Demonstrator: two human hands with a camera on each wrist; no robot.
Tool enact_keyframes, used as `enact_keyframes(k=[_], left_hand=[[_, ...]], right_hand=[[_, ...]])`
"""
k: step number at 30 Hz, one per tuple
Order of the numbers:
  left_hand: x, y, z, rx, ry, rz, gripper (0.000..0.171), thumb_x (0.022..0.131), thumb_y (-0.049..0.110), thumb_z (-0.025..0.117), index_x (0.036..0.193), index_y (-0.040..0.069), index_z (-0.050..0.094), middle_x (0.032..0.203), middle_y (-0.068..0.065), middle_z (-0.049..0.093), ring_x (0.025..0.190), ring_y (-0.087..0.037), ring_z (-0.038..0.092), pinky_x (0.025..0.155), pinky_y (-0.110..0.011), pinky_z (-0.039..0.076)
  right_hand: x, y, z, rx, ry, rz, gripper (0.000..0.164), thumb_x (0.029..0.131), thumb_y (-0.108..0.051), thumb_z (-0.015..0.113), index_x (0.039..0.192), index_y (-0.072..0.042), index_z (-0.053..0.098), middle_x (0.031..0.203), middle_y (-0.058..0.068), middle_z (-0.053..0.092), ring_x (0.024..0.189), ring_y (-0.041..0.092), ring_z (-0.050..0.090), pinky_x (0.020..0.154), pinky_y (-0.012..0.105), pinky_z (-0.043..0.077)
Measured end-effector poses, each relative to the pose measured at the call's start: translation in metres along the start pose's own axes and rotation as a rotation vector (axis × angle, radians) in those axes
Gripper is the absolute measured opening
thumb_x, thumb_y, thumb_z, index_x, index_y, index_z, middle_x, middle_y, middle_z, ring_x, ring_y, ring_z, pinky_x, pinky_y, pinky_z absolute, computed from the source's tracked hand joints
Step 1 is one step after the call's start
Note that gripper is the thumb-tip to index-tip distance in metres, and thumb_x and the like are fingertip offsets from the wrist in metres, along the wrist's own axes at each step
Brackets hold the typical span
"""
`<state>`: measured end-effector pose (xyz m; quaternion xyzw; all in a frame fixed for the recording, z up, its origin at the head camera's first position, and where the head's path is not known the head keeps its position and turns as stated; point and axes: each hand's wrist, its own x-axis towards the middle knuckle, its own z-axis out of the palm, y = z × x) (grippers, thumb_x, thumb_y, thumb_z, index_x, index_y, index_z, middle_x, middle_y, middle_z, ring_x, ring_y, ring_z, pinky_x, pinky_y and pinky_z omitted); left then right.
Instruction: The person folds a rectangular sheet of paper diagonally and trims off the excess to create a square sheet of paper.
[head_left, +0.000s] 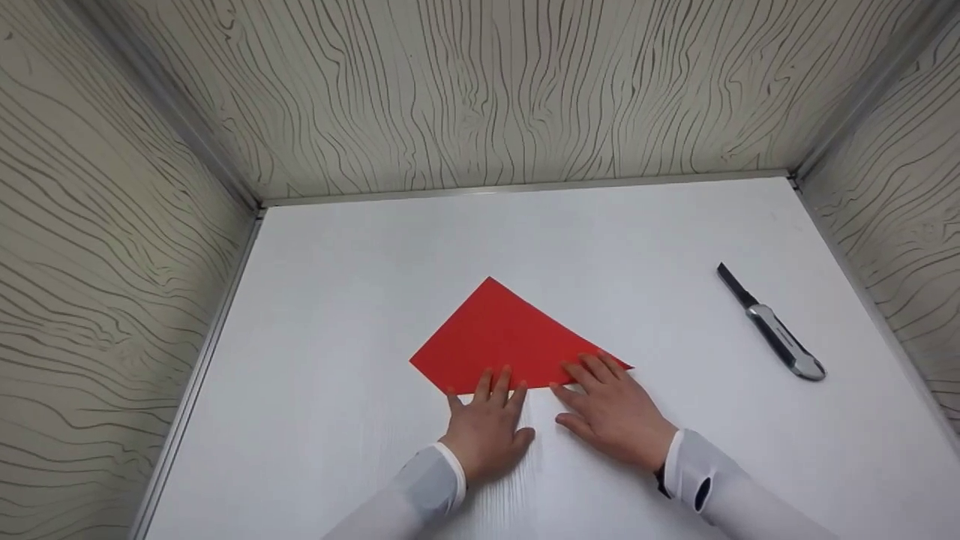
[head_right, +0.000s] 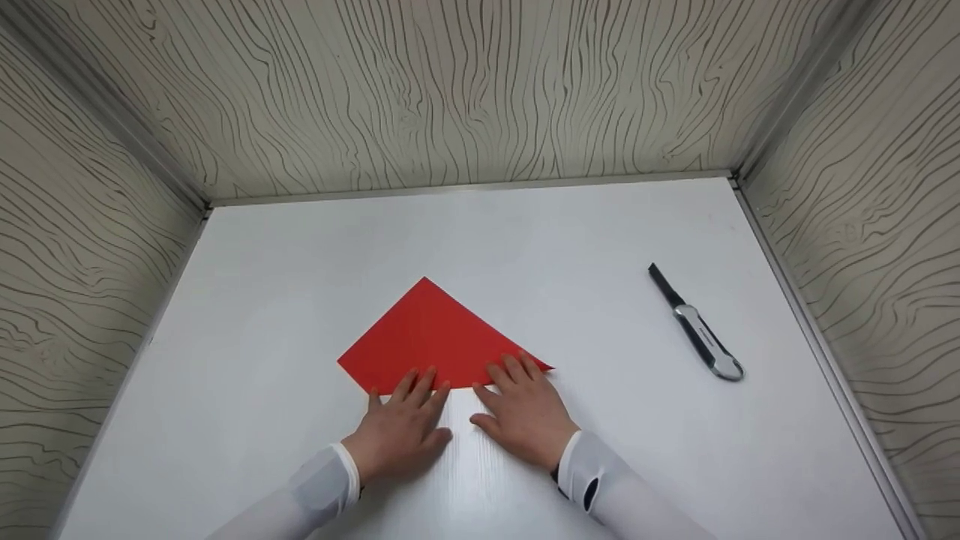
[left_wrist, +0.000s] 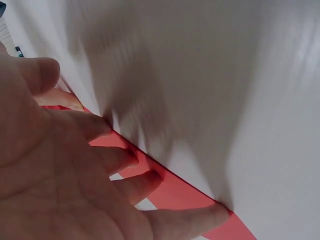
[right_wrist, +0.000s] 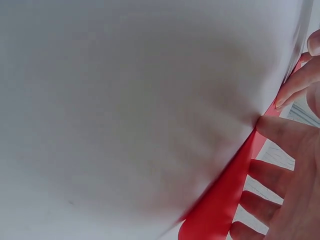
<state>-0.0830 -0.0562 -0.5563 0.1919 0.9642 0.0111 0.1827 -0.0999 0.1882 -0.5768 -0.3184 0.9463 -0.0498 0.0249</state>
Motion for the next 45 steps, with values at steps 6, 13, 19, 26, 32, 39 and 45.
enact_keyframes(k=[6, 13, 19, 26, 32, 39, 45], left_hand=[[0.000, 0.001, 0.003, 0.006, 0.018, 0.009, 0.085, 0.096, 0.062, 0.070, 0.171, 0.042, 0.034, 0.180, -0.003, 0.033, 0.165, -0.037, 0.034, 0.117, -0.081, 0.038], [0.002, 0.007, 0.008, 0.022, 0.039, 0.060, 0.083, 0.100, 0.063, 0.065, 0.171, 0.029, 0.037, 0.179, -0.005, 0.034, 0.164, -0.033, 0.036, 0.131, -0.054, 0.037], [0.002, 0.010, 0.009, -0.027, 0.015, 0.077, 0.093, 0.098, 0.061, 0.071, 0.173, 0.023, 0.032, 0.179, 0.002, 0.033, 0.164, -0.031, 0.036, 0.132, -0.044, 0.037], [0.004, 0.012, 0.003, -0.064, -0.011, 0.064, 0.093, 0.096, 0.061, 0.073, 0.172, 0.021, 0.036, 0.178, 0.000, 0.036, 0.162, -0.032, 0.037, 0.131, -0.049, 0.039], [0.003, 0.011, 0.001, -0.048, -0.009, 0.069, 0.095, 0.095, 0.061, 0.075, 0.172, 0.024, 0.034, 0.178, 0.001, 0.036, 0.162, -0.033, 0.038, 0.130, -0.049, 0.039], [0.004, 0.012, 0.001, -0.040, -0.007, 0.076, 0.093, 0.097, 0.062, 0.072, 0.172, 0.022, 0.036, 0.177, 0.000, 0.037, 0.161, -0.032, 0.040, 0.130, -0.048, 0.040], [0.006, 0.013, 0.003, -0.001, 0.019, 0.091, 0.089, 0.099, 0.062, 0.067, 0.170, 0.017, 0.039, 0.174, -0.004, 0.041, 0.156, -0.031, 0.044, 0.128, -0.048, 0.042]], right_hand=[[0.003, -0.001, -0.002, 0.021, -0.044, 0.015, 0.053, 0.106, -0.050, 0.065, 0.150, -0.021, 0.068, 0.160, 0.015, 0.058, 0.149, 0.043, 0.050, 0.128, 0.064, 0.036], [0.004, -0.003, -0.001, -0.004, -0.040, 0.011, 0.052, 0.106, -0.047, 0.065, 0.148, -0.018, 0.069, 0.159, 0.015, 0.059, 0.149, 0.043, 0.051, 0.127, 0.062, 0.037], [0.005, -0.006, -0.001, 0.005, -0.050, 0.017, 0.054, 0.105, -0.048, 0.065, 0.147, -0.015, 0.069, 0.160, 0.015, 0.058, 0.151, 0.042, 0.050, 0.128, 0.061, 0.037], [0.003, -0.009, -0.001, 0.053, -0.077, 0.040, 0.060, 0.103, -0.051, 0.067, 0.152, -0.016, 0.066, 0.163, 0.015, 0.055, 0.153, 0.042, 0.047, 0.129, 0.061, 0.035], [0.002, -0.010, 0.000, 0.067, -0.074, 0.042, 0.062, 0.103, -0.052, 0.067, 0.154, -0.016, 0.063, 0.163, 0.016, 0.054, 0.153, 0.042, 0.047, 0.128, 0.062, 0.037], [-0.002, -0.004, -0.001, 0.081, -0.025, 0.050, 0.054, 0.105, -0.047, 0.067, 0.150, -0.018, 0.067, 0.159, 0.016, 0.058, 0.149, 0.044, 0.051, 0.124, 0.061, 0.043], [-0.008, 0.003, -0.003, 0.069, -0.008, 0.071, 0.049, 0.107, -0.043, 0.065, 0.147, -0.015, 0.070, 0.157, 0.017, 0.060, 0.150, 0.045, 0.049, 0.125, 0.062, 0.041]])
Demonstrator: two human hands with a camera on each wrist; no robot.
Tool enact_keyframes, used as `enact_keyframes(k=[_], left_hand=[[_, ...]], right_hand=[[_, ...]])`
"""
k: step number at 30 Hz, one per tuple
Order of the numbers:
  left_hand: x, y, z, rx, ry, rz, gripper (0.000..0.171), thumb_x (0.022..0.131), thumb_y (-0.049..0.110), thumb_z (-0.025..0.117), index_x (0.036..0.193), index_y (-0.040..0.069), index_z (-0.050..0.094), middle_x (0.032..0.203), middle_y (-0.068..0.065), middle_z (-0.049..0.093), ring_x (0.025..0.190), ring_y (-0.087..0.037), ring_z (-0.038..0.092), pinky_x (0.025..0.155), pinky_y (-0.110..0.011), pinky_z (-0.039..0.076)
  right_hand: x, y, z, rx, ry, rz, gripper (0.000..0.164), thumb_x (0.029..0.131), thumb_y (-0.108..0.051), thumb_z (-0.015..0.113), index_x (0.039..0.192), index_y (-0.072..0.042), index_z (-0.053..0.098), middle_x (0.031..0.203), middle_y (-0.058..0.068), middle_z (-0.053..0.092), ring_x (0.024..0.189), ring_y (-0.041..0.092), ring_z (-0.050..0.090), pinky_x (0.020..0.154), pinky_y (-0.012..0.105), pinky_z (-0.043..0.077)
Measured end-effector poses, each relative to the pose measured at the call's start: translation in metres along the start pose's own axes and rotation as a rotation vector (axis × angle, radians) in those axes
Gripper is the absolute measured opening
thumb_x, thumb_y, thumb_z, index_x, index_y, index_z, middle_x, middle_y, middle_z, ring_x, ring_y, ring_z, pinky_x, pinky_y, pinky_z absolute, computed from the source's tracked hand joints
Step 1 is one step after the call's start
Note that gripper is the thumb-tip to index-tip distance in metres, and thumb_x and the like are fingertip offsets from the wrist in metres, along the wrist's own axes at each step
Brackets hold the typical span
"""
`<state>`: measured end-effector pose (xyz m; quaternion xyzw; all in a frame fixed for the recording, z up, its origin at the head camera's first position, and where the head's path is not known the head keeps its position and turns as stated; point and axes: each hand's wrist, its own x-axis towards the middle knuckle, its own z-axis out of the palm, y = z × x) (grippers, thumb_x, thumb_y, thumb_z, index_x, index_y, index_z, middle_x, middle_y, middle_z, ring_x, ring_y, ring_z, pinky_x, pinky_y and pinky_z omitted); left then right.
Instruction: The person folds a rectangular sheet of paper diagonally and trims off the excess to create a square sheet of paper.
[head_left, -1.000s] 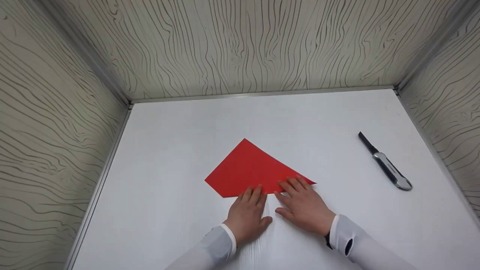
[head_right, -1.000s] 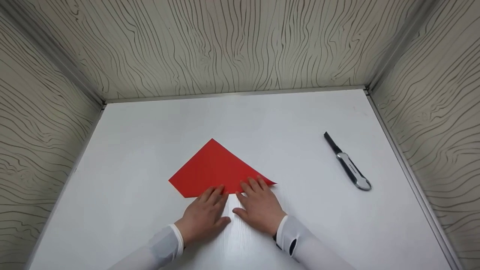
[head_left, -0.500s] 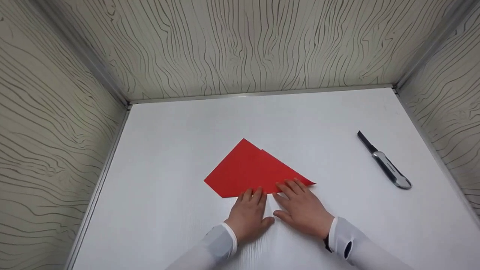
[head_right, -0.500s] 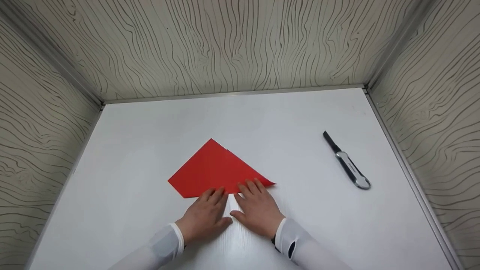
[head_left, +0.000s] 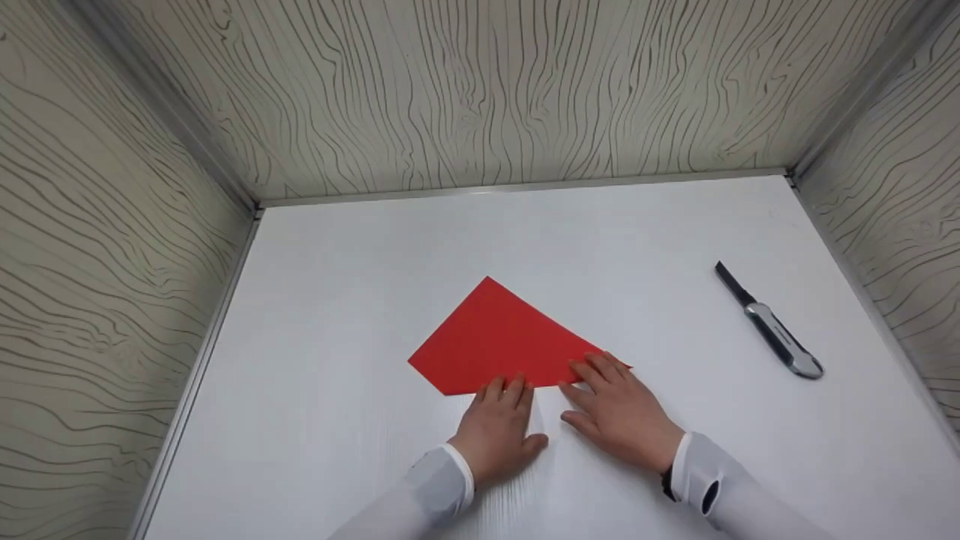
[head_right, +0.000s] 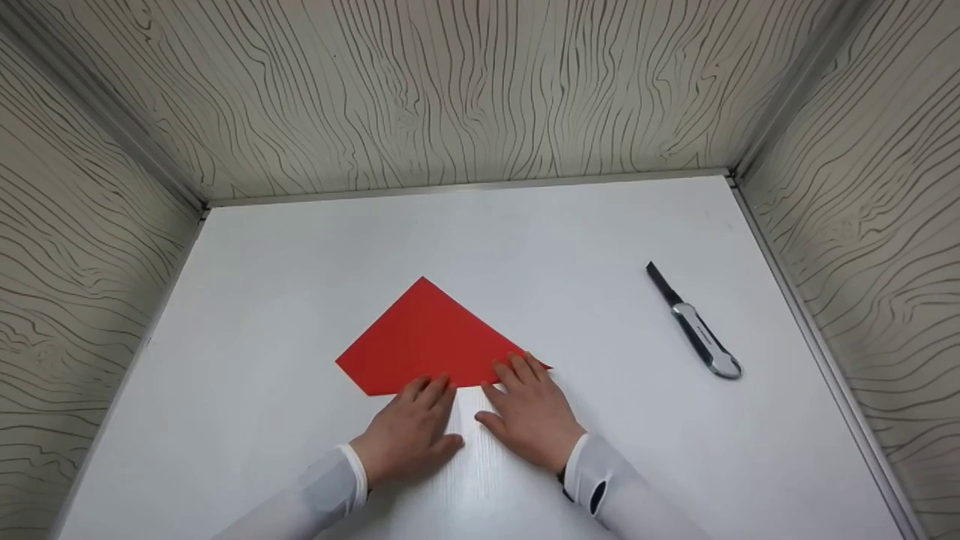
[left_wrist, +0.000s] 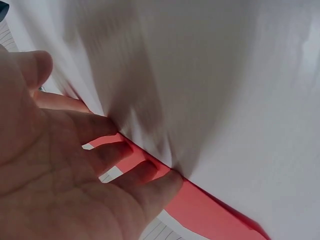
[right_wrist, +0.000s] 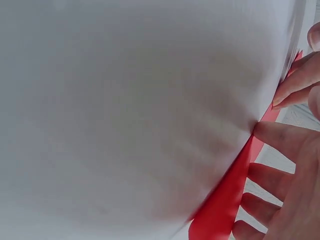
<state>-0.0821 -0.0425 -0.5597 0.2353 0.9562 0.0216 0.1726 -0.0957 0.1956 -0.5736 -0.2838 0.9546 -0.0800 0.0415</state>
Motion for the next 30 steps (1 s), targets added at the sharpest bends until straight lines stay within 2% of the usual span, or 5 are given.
enact_keyframes(k=[6, 10, 17, 23, 30], left_hand=[[-0.001, -0.001, -0.002, -0.028, -0.006, -0.007, 0.090, 0.097, 0.061, 0.071, 0.170, 0.018, 0.039, 0.175, -0.003, 0.041, 0.157, -0.031, 0.043, 0.128, -0.048, 0.043], [-0.002, 0.000, -0.002, -0.029, -0.008, -0.004, 0.091, 0.097, 0.061, 0.071, 0.170, 0.019, 0.038, 0.175, -0.002, 0.040, 0.157, -0.031, 0.043, 0.128, -0.047, 0.043], [-0.003, -0.001, -0.004, -0.045, -0.011, -0.011, 0.094, 0.095, 0.061, 0.074, 0.171, 0.021, 0.036, 0.176, 0.000, 0.039, 0.157, -0.031, 0.042, 0.128, -0.047, 0.043], [-0.004, -0.002, -0.004, -0.046, -0.006, -0.012, 0.094, 0.096, 0.061, 0.074, 0.172, 0.020, 0.035, 0.175, -0.001, 0.039, 0.157, -0.031, 0.043, 0.127, -0.047, 0.044], [-0.004, -0.002, -0.004, -0.043, 0.010, 0.010, 0.087, 0.100, 0.058, 0.067, 0.169, 0.014, 0.039, 0.174, -0.004, 0.041, 0.156, -0.031, 0.044, 0.129, -0.048, 0.042]], right_hand=[[-0.004, 0.007, 0.000, -0.055, -0.011, -0.003, 0.051, 0.106, -0.045, 0.066, 0.148, -0.017, 0.069, 0.159, 0.018, 0.059, 0.154, 0.045, 0.046, 0.129, 0.063, 0.035], [-0.006, 0.010, 0.000, -0.054, -0.018, -0.004, 0.051, 0.107, -0.046, 0.065, 0.148, -0.017, 0.069, 0.162, 0.018, 0.057, 0.156, 0.046, 0.044, 0.129, 0.064, 0.034], [-0.014, 0.016, -0.003, -0.072, -0.004, 0.051, 0.050, 0.105, -0.047, 0.066, 0.146, -0.019, 0.071, 0.165, 0.016, 0.053, 0.158, 0.045, 0.041, 0.130, 0.064, 0.033], [-0.020, 0.024, -0.004, -0.077, 0.017, 0.079, 0.050, 0.105, -0.046, 0.067, 0.146, -0.018, 0.071, 0.166, 0.016, 0.052, 0.157, 0.046, 0.041, 0.129, 0.067, 0.032], [-0.026, 0.034, -0.007, -0.065, 0.040, 0.113, 0.048, 0.105, -0.043, 0.068, 0.145, -0.017, 0.072, 0.164, 0.018, 0.053, 0.156, 0.048, 0.041, 0.128, 0.068, 0.034]])
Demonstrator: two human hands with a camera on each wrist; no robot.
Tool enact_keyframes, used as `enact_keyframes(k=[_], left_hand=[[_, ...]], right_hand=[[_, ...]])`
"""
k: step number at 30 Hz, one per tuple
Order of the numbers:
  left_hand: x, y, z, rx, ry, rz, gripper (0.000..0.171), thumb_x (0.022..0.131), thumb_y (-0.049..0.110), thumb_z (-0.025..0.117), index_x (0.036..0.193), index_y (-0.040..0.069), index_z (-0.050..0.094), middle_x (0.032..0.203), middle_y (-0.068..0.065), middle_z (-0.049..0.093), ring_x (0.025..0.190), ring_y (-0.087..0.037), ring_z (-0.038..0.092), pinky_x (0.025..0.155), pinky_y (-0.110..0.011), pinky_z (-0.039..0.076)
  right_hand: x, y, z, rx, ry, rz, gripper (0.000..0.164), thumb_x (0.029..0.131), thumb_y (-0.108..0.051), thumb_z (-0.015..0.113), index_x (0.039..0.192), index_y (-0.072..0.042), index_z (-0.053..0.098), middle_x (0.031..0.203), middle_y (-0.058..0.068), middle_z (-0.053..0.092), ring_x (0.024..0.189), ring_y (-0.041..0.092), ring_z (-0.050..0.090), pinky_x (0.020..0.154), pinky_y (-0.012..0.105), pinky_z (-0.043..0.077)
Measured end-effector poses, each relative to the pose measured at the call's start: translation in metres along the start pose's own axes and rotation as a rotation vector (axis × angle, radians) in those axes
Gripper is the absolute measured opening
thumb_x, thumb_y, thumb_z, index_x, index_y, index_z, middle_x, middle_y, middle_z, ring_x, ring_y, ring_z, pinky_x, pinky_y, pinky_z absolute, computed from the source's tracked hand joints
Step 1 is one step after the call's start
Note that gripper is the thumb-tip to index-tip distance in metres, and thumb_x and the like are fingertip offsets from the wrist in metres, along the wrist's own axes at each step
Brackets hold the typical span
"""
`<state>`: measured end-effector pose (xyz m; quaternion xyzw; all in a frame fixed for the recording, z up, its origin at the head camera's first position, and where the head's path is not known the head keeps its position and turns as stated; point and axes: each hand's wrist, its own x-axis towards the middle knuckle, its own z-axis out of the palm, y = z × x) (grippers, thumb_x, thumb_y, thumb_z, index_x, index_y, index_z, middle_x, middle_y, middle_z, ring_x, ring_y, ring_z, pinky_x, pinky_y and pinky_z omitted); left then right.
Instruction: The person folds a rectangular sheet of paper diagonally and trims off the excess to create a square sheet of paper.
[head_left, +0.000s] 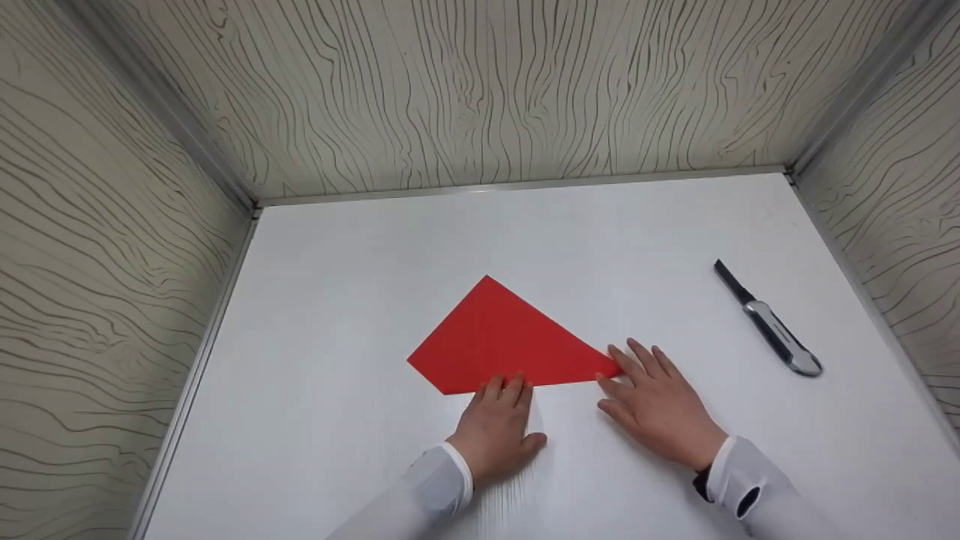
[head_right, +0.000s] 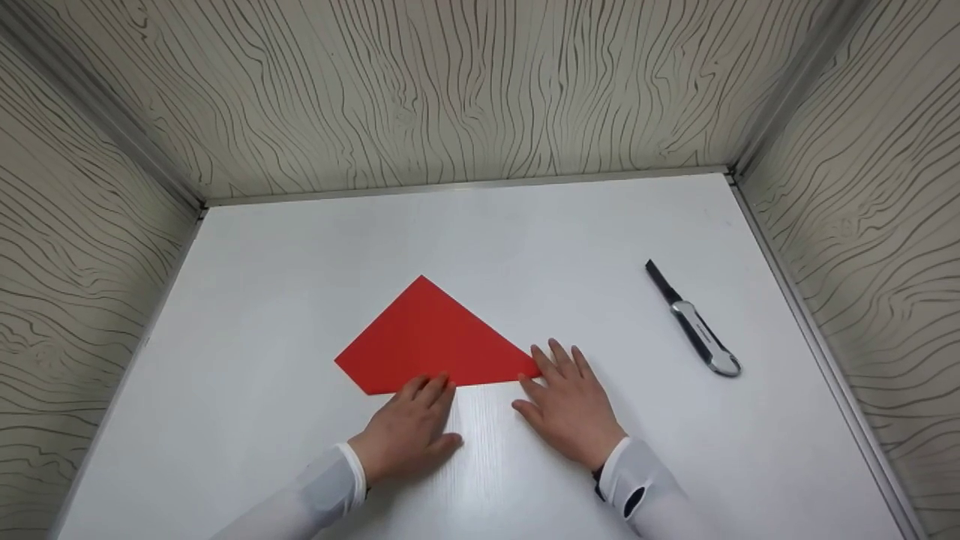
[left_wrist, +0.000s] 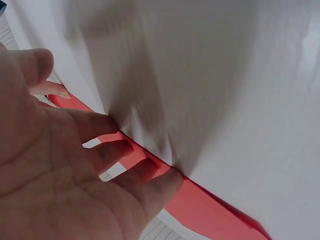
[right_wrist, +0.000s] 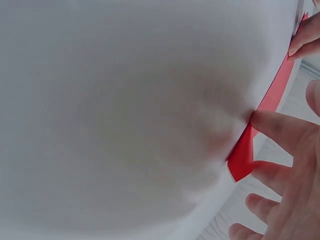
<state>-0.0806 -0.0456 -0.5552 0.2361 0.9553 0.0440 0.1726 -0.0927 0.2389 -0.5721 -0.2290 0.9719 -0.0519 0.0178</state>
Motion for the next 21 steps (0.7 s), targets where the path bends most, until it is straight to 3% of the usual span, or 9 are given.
enact_keyframes(k=[21], left_hand=[[-0.001, 0.000, -0.001, -0.002, -0.005, 0.008, 0.090, 0.099, 0.058, 0.070, 0.170, 0.014, 0.037, 0.174, -0.005, 0.041, 0.155, -0.031, 0.044, 0.128, -0.049, 0.043]], right_hand=[[-0.023, 0.023, 0.002, 0.047, 0.009, 0.087, 0.049, 0.106, -0.041, 0.067, 0.151, -0.020, 0.067, 0.165, 0.020, 0.053, 0.156, 0.050, 0.040, 0.127, 0.070, 0.033]])
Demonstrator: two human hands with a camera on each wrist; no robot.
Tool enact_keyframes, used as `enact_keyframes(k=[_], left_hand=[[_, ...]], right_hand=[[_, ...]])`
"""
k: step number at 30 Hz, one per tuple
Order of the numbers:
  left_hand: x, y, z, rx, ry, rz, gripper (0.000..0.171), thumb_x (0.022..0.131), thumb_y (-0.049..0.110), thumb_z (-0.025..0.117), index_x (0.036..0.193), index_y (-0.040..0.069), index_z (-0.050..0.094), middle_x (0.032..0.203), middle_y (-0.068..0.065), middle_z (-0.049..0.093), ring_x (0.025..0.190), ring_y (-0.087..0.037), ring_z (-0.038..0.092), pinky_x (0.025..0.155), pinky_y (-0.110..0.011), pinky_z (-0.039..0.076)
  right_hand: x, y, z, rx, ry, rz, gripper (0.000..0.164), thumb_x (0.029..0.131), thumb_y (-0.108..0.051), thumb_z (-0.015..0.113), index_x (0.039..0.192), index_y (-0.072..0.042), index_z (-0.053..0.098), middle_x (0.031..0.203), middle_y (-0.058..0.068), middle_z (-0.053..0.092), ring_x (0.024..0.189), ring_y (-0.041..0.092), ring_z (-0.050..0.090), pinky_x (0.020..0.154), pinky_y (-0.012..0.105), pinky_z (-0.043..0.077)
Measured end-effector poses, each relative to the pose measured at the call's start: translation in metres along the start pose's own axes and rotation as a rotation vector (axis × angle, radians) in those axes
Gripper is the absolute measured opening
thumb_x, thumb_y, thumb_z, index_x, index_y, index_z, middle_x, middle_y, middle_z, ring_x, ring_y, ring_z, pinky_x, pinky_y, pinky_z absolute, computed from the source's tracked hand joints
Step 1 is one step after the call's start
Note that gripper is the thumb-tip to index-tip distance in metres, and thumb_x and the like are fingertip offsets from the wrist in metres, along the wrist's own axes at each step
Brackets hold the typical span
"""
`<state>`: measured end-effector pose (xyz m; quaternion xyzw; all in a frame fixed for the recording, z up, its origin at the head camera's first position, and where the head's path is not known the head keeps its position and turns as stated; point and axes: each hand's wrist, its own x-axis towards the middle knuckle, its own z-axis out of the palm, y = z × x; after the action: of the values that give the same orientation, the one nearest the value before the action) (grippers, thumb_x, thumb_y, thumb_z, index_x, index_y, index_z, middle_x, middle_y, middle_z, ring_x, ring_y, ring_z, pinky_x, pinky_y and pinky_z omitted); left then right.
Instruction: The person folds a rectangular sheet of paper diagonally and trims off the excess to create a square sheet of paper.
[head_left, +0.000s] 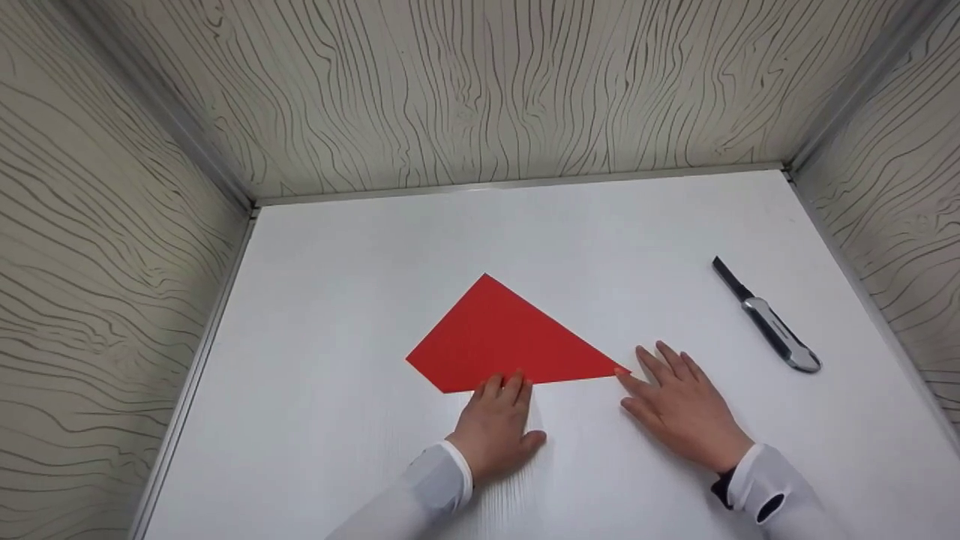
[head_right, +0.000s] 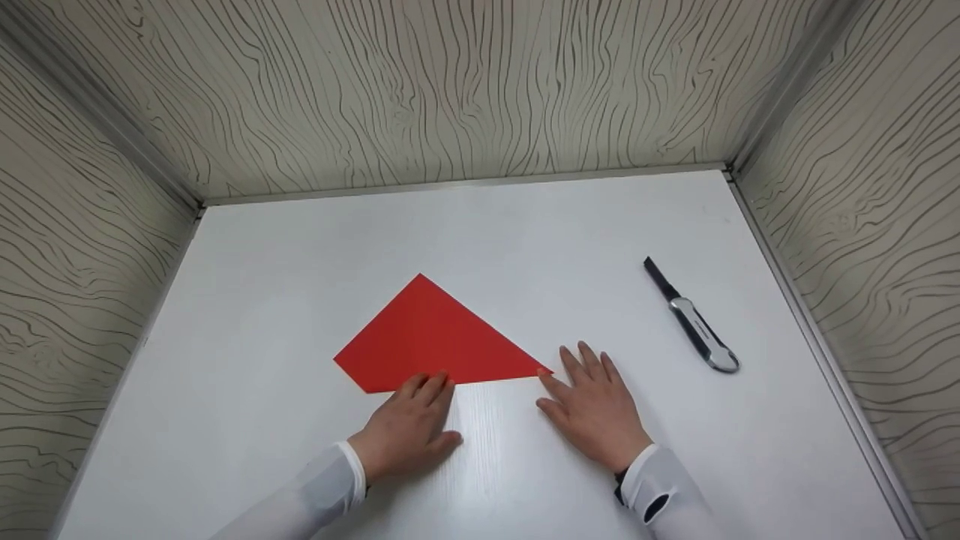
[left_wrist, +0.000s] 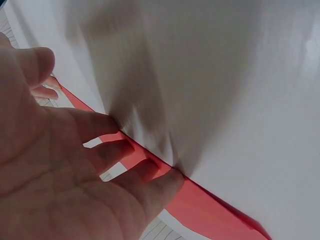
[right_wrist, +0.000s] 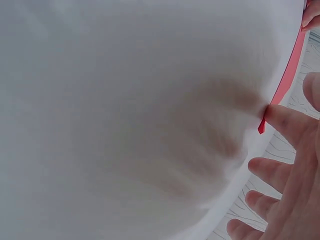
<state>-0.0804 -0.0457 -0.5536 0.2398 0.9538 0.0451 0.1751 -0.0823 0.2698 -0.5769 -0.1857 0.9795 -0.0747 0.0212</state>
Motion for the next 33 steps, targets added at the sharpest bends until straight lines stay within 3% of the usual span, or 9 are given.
enact_keyframes(k=[8, 17, 25, 33], left_hand=[[0.0009, -0.0002, 0.0017, 0.020, -0.008, -0.012, 0.087, 0.101, 0.058, 0.066, 0.170, 0.013, 0.037, 0.175, -0.005, 0.040, 0.157, -0.032, 0.043, 0.129, -0.048, 0.042], [0.0024, 0.0009, 0.0021, 0.015, -0.008, -0.015, 0.089, 0.100, 0.059, 0.067, 0.170, 0.014, 0.037, 0.175, -0.006, 0.040, 0.157, -0.032, 0.042, 0.129, -0.050, 0.042], [0.0012, 0.0026, 0.0025, 0.014, -0.021, -0.070, 0.092, 0.096, 0.062, 0.071, 0.172, 0.024, 0.036, 0.178, 0.000, 0.036, 0.161, -0.030, 0.039, 0.119, -0.078, 0.039], [-0.0007, -0.0023, 0.0044, -0.001, -0.006, -0.099, 0.086, 0.096, 0.062, 0.070, 0.170, 0.032, 0.038, 0.177, -0.001, 0.036, 0.161, -0.035, 0.037, 0.115, -0.083, 0.039]], right_hand=[[-0.0051, 0.0059, -0.0028, 0.032, 0.014, 0.040, 0.046, 0.106, -0.041, 0.067, 0.147, -0.020, 0.070, 0.163, 0.021, 0.054, 0.156, 0.051, 0.039, 0.126, 0.070, 0.033], [-0.0054, 0.0012, -0.0061, -0.020, 0.014, 0.052, 0.049, 0.104, -0.041, 0.070, 0.146, -0.015, 0.071, 0.161, 0.023, 0.055, 0.154, 0.052, 0.041, 0.125, 0.070, 0.036], [-0.0045, -0.0035, -0.0070, -0.042, -0.013, 0.049, 0.052, 0.103, -0.041, 0.072, 0.146, -0.011, 0.070, 0.157, 0.023, 0.059, 0.150, 0.052, 0.047, 0.121, 0.070, 0.041], [-0.0066, -0.0020, -0.0052, -0.035, -0.006, 0.051, 0.052, 0.103, -0.040, 0.072, 0.146, -0.012, 0.070, 0.157, 0.023, 0.059, 0.150, 0.052, 0.047, 0.120, 0.069, 0.043]])
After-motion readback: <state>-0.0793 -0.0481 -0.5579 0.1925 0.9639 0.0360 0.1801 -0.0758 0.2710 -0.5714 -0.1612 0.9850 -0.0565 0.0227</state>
